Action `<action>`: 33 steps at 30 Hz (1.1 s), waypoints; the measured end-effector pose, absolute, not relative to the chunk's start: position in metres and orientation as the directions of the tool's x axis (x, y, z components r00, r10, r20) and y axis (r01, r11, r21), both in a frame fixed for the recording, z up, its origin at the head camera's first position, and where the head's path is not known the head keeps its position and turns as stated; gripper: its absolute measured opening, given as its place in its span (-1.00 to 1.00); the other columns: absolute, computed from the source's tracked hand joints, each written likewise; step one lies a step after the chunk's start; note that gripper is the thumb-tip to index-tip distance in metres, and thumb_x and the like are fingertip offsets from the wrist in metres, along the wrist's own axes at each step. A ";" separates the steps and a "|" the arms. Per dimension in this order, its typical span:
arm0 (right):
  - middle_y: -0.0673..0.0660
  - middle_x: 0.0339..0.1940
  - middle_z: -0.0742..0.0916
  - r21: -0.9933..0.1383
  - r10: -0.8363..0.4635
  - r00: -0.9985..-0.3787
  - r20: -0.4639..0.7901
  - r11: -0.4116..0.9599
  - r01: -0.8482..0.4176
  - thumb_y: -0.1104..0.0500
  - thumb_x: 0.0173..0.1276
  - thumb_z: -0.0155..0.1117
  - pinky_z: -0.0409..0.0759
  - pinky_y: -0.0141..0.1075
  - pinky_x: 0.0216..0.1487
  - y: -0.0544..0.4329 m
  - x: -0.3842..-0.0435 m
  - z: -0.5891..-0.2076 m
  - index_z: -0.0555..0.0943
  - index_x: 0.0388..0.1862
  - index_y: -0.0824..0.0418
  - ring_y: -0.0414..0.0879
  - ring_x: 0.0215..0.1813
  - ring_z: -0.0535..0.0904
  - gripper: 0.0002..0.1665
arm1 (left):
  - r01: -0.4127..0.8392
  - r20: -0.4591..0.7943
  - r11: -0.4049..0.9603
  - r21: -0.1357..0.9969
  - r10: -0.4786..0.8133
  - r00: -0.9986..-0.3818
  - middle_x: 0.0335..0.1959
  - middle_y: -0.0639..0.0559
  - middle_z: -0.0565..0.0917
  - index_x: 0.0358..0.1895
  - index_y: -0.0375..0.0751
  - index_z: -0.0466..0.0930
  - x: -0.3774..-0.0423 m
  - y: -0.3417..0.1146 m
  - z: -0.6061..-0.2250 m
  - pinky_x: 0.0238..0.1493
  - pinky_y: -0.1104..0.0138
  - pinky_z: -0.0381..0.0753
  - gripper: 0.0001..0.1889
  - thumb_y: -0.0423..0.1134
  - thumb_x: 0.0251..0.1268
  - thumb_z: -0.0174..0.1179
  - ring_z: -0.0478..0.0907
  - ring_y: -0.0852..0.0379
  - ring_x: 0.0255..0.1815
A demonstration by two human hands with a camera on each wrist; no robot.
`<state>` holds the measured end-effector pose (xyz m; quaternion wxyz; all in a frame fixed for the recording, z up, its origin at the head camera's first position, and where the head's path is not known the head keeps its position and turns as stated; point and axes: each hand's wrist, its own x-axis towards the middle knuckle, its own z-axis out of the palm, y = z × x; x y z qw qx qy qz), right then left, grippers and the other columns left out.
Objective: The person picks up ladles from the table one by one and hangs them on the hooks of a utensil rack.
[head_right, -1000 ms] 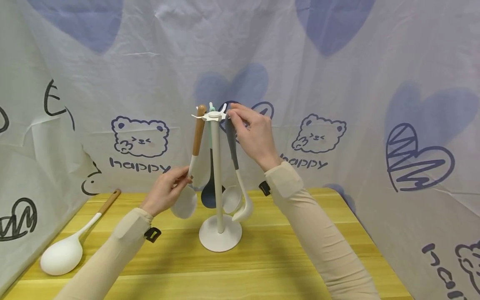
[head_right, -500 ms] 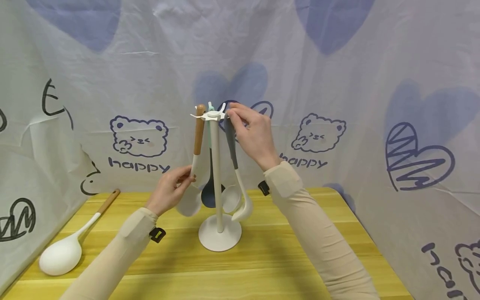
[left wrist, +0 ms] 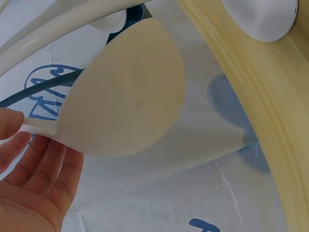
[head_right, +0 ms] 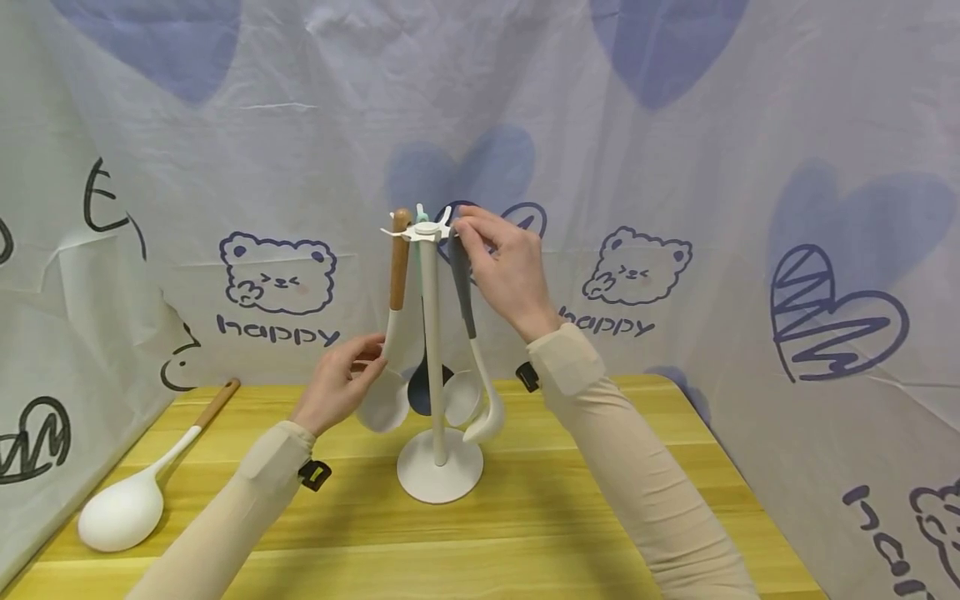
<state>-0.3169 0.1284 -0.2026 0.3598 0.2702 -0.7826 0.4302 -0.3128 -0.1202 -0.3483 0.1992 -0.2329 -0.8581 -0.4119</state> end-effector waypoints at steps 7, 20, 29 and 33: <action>0.10 0.20 0.69 -0.481 -0.109 -0.592 0.798 0.477 -0.736 0.10 0.51 0.14 0.67 -0.34 0.07 0.129 -0.316 -0.203 0.72 0.01 0.23 -0.09 0.11 0.68 -0.69 | 0.549 0.530 0.568 0.613 0.220 -0.819 -0.03 -0.17 0.69 0.20 -0.24 0.53 -0.312 -0.120 -0.352 -0.07 0.15 0.72 -0.66 -0.34 0.40 0.17 0.65 -0.04 -0.06; 0.09 0.20 0.69 -0.480 -0.107 -0.592 0.799 0.481 -0.734 0.08 0.50 0.14 0.67 -0.33 0.07 0.128 -0.316 -0.202 0.71 0.01 0.23 -0.10 0.12 0.68 -0.68 | 0.550 0.534 0.565 0.615 0.214 -0.818 -0.05 -0.15 0.70 0.18 -0.25 0.54 -0.310 -0.122 -0.358 -0.10 0.16 0.72 -0.68 -0.34 0.40 0.17 0.64 -0.02 -0.07; 0.09 0.20 0.69 -0.484 -0.107 -0.595 0.797 0.477 -0.734 0.08 0.51 0.14 0.67 -0.34 0.07 0.128 -0.316 -0.203 0.72 0.01 0.23 -0.10 0.11 0.68 -0.68 | 0.546 0.530 0.570 0.615 0.214 -0.821 -0.06 -0.16 0.69 0.18 -0.30 0.53 -0.309 -0.126 -0.362 -0.10 0.15 0.72 -0.67 -0.33 0.40 0.17 0.64 -0.02 -0.08; 0.09 0.21 0.69 -0.487 -0.111 -0.600 0.793 0.477 -0.732 0.08 0.51 0.14 0.66 -0.34 0.08 0.129 -0.315 -0.203 0.71 0.02 0.23 -0.10 0.12 0.68 -0.67 | 0.533 0.511 0.587 0.610 0.222 -0.830 -0.07 -0.14 0.70 0.18 -0.30 0.54 -0.308 -0.130 -0.366 -0.11 0.17 0.72 -0.67 -0.32 0.40 0.18 0.64 0.00 -0.10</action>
